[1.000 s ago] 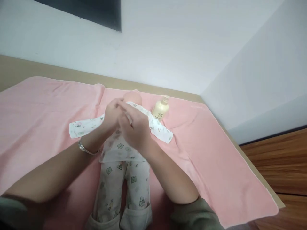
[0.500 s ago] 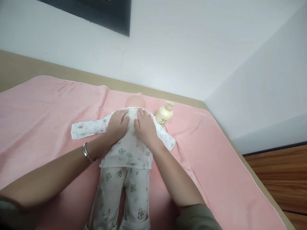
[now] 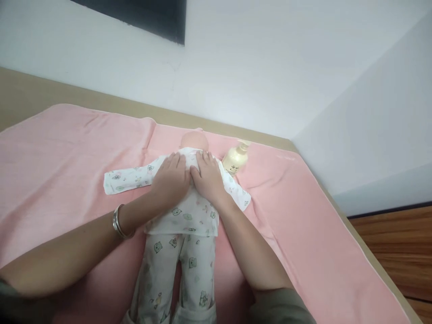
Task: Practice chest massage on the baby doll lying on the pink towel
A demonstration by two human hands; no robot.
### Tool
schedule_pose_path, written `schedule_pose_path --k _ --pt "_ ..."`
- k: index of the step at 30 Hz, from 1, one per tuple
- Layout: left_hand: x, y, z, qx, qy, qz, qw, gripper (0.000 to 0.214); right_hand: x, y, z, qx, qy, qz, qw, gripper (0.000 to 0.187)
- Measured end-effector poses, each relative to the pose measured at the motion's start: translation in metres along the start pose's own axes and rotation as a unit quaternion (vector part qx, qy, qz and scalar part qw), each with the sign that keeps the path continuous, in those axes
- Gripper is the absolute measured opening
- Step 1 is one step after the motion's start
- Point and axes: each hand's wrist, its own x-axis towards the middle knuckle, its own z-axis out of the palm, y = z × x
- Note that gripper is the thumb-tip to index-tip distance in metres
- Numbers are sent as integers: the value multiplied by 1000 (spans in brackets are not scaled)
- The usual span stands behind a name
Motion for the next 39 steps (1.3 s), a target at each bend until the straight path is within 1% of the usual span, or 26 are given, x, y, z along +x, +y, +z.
schedule_pose_path --k 3,6,7,9,11,12,14,16,18,20,23,25,27,29,32,34,36,37,39 --pt "-4 5 -4 41 -15 54 998 52 -8 -7 -3 -55 -12 -27 998 62" --pt "10 -8 -10 30 -45 97 994 40 -23 -22 -1 -113 0 -44 993 60" --pt "17 -14 -12 19 -58 96 993 37 -27 -26 0 -126 12 -47 991 59" --pt "28 -25 -12 -2 -77 54 996 32 -34 -34 5 -135 37 -52 989 56" --pt "31 -29 -10 -9 -75 17 997 33 -34 -36 8 -117 56 -54 990 54" --pt "29 -27 -8 -8 -64 13 998 35 -32 -34 8 -101 61 -49 992 53" --pt "19 -19 -5 6 -36 28 999 39 -22 -25 8 -63 57 -33 996 53" --pt "7 -8 -3 23 -14 43 999 44 -10 -12 5 -36 41 -17 998 54" --pt "-1 0 -6 34 -10 49 998 46 -2 -2 3 -28 18 -19 999 55" --pt "-2 3 -11 38 -26 65 997 45 0 2 -1 -38 -5 -35 999 56" --pt "10 -4 -21 56 -90 127 986 37 -8 -8 -9 -92 -18 -52 994 55" --pt "19 -12 -24 75 -123 162 976 34 -17 -20 -17 -140 -16 -54 989 46" --pt "25 -18 -24 89 -120 147 978 32 -24 -31 -25 -180 -14 -51 982 34" --pt "25 -19 -22 100 -103 121 982 34 -26 -36 -29 -194 -12 -41 980 29" --pt "17 -12 -20 99 -88 110 985 37 -19 -27 -25 -147 -13 -12 989 29" --pt "9 -3 -20 90 -69 101 988 35 -11 -15 -16 -97 0 -7 995 35" --pt "4 4 -23 93 -51 98 989 36 -2 -2 -6 -67 26 -19 997 43" --pt "3 7 -26 100 -55 111 987 37 1 2 -3 -63 35 -25 997 46" --pt "5 7 -31 106 -93 152 978 38 3 5 0 -68 35 -30 997 46"
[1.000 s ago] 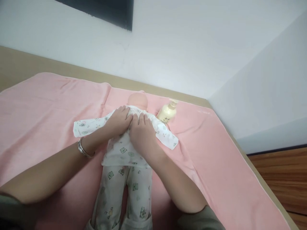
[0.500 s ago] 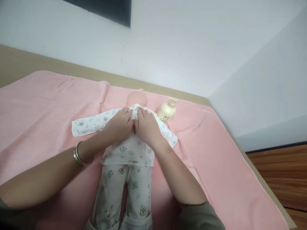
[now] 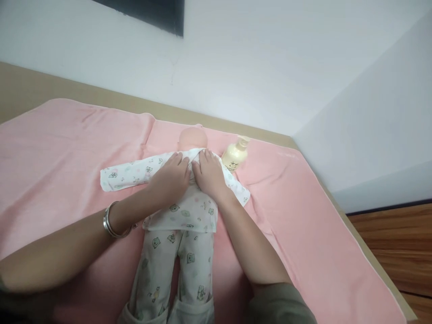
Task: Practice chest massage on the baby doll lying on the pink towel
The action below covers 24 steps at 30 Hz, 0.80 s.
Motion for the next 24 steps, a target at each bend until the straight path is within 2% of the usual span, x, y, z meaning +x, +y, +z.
schedule_pose_path --k 3,8,11,15,18,24 --pt "7 -13 -5 -30 -53 36 997 35 -7 -10 -8 -30 -20 -9 999 41" --pt "19 -33 5 -107 -47 -82 990 31 -23 -35 -22 -91 -22 5 996 34" --pt "17 -30 10 -100 -18 -102 990 32 -21 -30 -18 -64 -37 12 997 40" --pt "7 -16 1 -59 -19 -18 998 31 -8 -10 -7 -14 -62 23 998 55" --pt "3 -10 -7 -22 -33 27 999 31 -2 -2 -9 -19 -74 25 997 60" --pt "15 -25 2 33 -67 54 996 30 -17 -25 -37 -73 -131 -32 988 45"
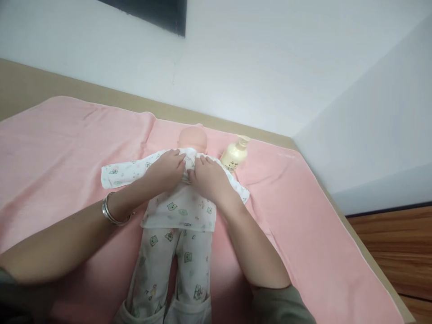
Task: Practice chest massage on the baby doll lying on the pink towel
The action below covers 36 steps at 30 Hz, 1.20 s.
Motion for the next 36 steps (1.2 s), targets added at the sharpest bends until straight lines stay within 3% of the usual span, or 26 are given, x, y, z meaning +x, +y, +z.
schedule_pose_path --k 2,5,10,15,19,29,36 --pt "4 -6 6 2 -7 -10 1000 30 -8 -9 -5 -36 -1 -12 999 40" --pt "6 -7 11 -43 11 -84 995 37 -11 -15 -10 -50 7 -16 999 36" --pt "4 1 13 -134 56 -158 977 36 0 -2 -9 51 0 44 998 33" --pt "3 2 13 -158 69 -172 970 32 20 14 22 83 85 39 992 49" --pt "3 1 13 -151 63 -171 972 30 26 19 39 100 107 36 989 60" --pt "3 2 9 -125 49 -165 977 31 28 27 37 139 109 28 984 57" --pt "1 3 1 -94 37 -122 987 31 28 35 38 154 104 19 982 57"
